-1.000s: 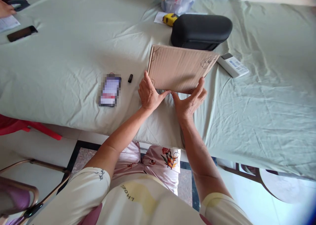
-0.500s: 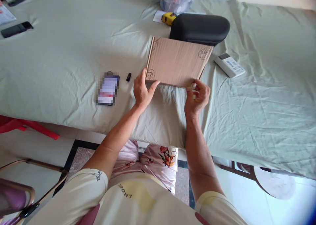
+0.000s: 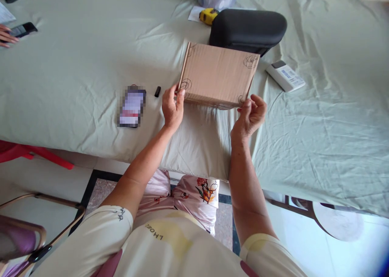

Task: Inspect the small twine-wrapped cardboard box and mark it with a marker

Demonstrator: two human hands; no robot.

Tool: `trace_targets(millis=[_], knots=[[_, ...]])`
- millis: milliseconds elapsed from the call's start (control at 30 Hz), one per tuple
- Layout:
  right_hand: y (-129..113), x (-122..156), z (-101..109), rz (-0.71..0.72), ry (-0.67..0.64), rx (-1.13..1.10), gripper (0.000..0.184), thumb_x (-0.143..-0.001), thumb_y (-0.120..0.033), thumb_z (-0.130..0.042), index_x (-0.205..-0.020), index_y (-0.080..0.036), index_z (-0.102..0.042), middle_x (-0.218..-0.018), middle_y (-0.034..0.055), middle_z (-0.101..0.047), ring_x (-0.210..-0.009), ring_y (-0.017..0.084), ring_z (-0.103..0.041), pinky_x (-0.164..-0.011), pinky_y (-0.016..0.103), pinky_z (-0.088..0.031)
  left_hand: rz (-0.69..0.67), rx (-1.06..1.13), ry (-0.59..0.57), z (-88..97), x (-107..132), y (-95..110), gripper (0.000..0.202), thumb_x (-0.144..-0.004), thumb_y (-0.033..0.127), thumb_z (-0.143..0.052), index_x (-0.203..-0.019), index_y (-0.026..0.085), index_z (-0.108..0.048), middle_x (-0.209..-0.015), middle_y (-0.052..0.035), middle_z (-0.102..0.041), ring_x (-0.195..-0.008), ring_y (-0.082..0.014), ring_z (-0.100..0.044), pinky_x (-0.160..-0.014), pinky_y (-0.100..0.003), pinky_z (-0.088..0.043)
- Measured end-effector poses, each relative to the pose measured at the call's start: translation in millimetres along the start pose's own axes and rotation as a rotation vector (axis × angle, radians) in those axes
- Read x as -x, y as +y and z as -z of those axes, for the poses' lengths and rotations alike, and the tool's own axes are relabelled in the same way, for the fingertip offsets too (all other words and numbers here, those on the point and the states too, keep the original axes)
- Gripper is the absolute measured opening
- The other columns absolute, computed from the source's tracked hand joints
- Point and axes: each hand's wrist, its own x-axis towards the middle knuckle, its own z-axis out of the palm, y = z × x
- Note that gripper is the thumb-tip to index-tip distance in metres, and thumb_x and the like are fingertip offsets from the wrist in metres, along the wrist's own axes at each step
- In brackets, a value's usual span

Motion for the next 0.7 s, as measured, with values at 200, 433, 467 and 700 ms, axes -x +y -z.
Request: trace_targets(millis=[200,433,467,700], knots=[[6,2,-3,-0.076,-0.026,0.025,0.053,-0.101,-0.074,-0.047,-0.112,-0.026,-0.066,-0.102,0.0033,-0.064,-0.102,0.023,-0.071,-0.084,0.044,-0.063,0.054,0.046,-0.011,-1.3,-1,0,0.061,-0.100,0.080,-0.044,-0.114,0.024,-0.064,-0.113,-0.0072,-0.072,-0.113,-0.0198,-0.071,-0.104,-0.036,-0.058],[22,-1,-9,-0.137,-0.054,0.070,0.029,-0.097,-0.053,-0.066,-0.101,-0.024,-0.066,-0.086,-0.0018,-0.063,-0.081,0.015,-0.066,-0.080,0.036,-0.060,0.060,-0.068,-0.087,-1.4,-2,-25,0.032,-0.104,0.054,-0.066,-0.108,0.023,-0.058,-0.107,-0.0061,-0.069,-0.102,-0.0197,-0.072,-0.100,-0.039,-0.060],[23,0,-9,-0.145,-0.060,0.094,0.025,-0.096,-0.048,-0.067,-0.101,-0.023,-0.066,-0.085,-0.0024,-0.063,-0.079,0.014,-0.065,-0.082,0.035,-0.060,0.069,-0.085,-0.103,-1.3,-2,-28,0.028,-0.104,0.049,-0.067,-0.109,0.023,-0.058,-0.107,-0.0059,-0.069,-0.102,-0.0197,-0.072,-0.101,-0.039,-0.059],[23,3,-8,-0.168,-0.077,0.166,0.016,-0.096,-0.039,-0.065,-0.102,-0.024,-0.063,-0.085,-0.0035,-0.064,-0.077,0.013,-0.062,-0.085,0.034,-0.057,0.113,-0.115,-0.144,2.3,-4,-30,0.019,-0.102,0.037,-0.071,-0.104,0.023,-0.058,-0.105,-0.0047,-0.068,-0.098,-0.0188,-0.070,-0.101,-0.039,-0.059]])
